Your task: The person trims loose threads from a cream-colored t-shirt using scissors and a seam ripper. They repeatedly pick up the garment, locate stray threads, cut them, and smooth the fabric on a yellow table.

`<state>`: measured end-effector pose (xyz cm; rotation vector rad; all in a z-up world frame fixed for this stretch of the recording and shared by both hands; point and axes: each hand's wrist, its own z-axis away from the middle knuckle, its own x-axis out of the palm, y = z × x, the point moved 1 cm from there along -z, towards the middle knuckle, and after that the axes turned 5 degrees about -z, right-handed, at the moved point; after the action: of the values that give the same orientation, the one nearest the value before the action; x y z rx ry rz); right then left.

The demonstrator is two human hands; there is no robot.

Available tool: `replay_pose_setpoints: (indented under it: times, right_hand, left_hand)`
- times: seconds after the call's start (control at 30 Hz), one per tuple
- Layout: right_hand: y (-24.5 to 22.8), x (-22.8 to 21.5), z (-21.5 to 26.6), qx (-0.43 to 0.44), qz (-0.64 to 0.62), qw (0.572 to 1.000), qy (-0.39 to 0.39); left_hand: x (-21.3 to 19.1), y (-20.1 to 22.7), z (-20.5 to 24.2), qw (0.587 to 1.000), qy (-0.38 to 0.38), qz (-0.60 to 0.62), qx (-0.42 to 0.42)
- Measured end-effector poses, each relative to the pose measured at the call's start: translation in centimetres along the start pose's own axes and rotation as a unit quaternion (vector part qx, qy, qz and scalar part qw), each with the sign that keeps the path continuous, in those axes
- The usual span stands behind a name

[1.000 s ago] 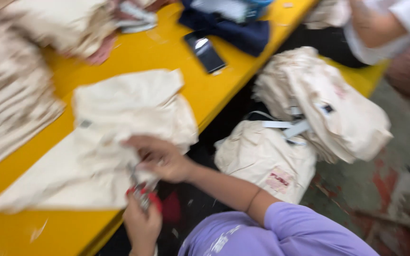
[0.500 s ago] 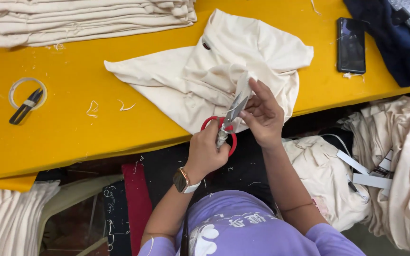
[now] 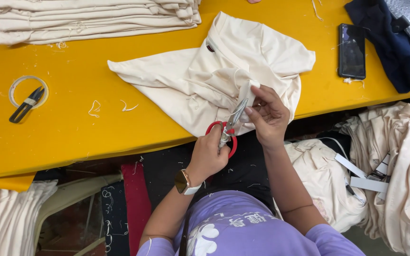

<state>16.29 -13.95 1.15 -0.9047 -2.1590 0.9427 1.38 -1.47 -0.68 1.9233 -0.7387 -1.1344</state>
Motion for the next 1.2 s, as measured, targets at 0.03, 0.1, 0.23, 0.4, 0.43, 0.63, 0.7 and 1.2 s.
replay_pose_setpoints:
  times: [0.03, 0.1, 0.23, 0.4, 0.43, 0.63, 0.7, 1.2]
  right_hand:
    - [-0.6, 0.6, -0.2, 0.004, -0.001, 1.000, -0.011]
    - [-1.1, 1.1, -0.3, 0.009, -0.003, 1.000, -0.023]
    - [-0.9, 1.2, -0.2, 0.008, -0.011, 0.999, -0.038]
    - [-0.1, 0.8, 0.2, 0.005, -0.014, 0.999, -0.032]
    - [0.4, 0.4, 0.4, 0.003, -0.016, 1.000, -0.018]
    - [1.7, -0.8, 0.9, 0.005, -0.023, 0.999, 0.029]
    - [0.8, -0.2, 0.8, 0.017, -0.019, 0.999, 0.025]
    - [2.2, -2.3, 1.3, 0.102, -0.119, 0.987, 0.038]
  left_hand:
    - [-0.2, 0.3, -0.1, 1.000, 0.009, -0.025, 0.007]
    - [-0.4, 0.8, -0.4, 0.998, 0.020, -0.049, 0.013]
    - [-0.8, 1.6, -1.0, 0.999, 0.027, -0.039, 0.008]
    - [-0.4, 1.3, -0.8, 0.999, -0.005, 0.036, -0.014]
    - [-0.3, 1.3, -0.6, 0.998, -0.011, 0.050, -0.022]
    - [0.4, 0.3, 0.3, 0.998, -0.019, 0.048, -0.030]
    - [0.3, 0.1, 0.6, 0.999, -0.008, 0.029, -0.023]
    - [-0.2, 0.1, 0.5, 0.999, 0.023, -0.036, -0.010]
